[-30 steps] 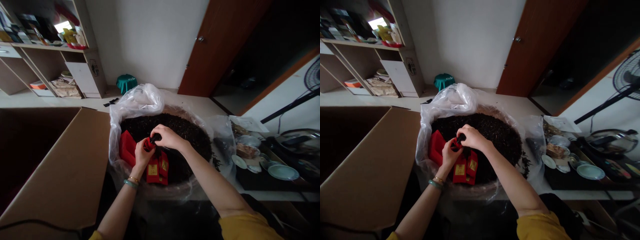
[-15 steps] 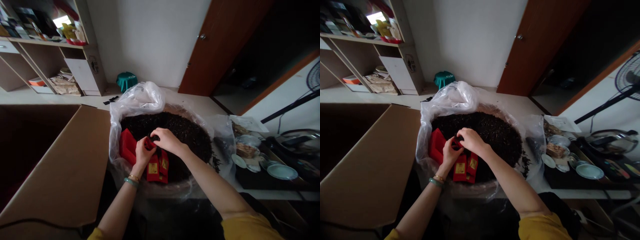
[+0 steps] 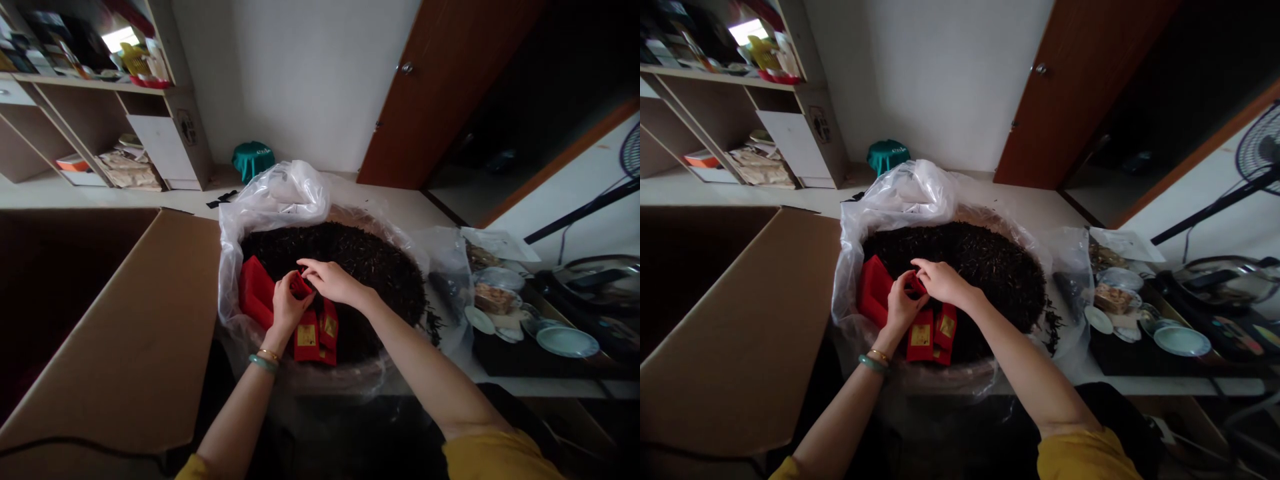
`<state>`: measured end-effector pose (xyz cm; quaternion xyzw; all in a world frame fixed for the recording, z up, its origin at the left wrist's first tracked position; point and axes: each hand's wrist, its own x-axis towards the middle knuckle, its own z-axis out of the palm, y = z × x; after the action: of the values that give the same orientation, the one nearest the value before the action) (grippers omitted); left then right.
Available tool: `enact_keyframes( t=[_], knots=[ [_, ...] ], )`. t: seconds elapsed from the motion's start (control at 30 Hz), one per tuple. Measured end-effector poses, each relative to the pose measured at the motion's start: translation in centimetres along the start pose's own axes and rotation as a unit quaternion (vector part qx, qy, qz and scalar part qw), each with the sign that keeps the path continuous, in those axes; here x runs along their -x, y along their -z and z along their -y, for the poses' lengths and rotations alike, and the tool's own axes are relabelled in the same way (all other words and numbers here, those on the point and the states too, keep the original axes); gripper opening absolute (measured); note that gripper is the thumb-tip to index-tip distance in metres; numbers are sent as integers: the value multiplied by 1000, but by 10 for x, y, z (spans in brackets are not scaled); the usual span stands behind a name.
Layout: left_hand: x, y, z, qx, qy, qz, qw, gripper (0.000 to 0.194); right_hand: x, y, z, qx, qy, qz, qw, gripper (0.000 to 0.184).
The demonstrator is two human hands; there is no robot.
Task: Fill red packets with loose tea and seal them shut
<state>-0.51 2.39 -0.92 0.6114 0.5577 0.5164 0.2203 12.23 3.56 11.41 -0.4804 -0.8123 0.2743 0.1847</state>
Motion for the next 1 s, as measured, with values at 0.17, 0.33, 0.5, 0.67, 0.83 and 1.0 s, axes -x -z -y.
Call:
enact_keyframes(
  t=[0.17, 0.33, 0.5, 0.67, 0.83, 1.0],
  knots=[
    [0, 0, -1, 22, 7, 8, 1000, 63, 6, -5, -4, 41, 15, 70, 997, 58],
    [1, 0, -1, 28, 21, -4, 999, 64, 13, -3, -14, 16, 46, -61, 997, 53],
    [3, -1, -3, 50, 18, 17, 998, 67, 18, -5, -24, 116, 44, -11, 992, 29],
    [4, -3, -4, 65, -7, 52, 996, 78, 16, -12, -26, 53, -3, -127, 990, 14],
    [2, 3, -10, 68, -6, 118, 991, 36, 18, -9, -18, -44, -36, -154, 986, 10],
    [1, 7, -17, 110, 14, 139, 984, 28, 23, 13, -20, -31, -76, -23, 996, 23]
  ],
)
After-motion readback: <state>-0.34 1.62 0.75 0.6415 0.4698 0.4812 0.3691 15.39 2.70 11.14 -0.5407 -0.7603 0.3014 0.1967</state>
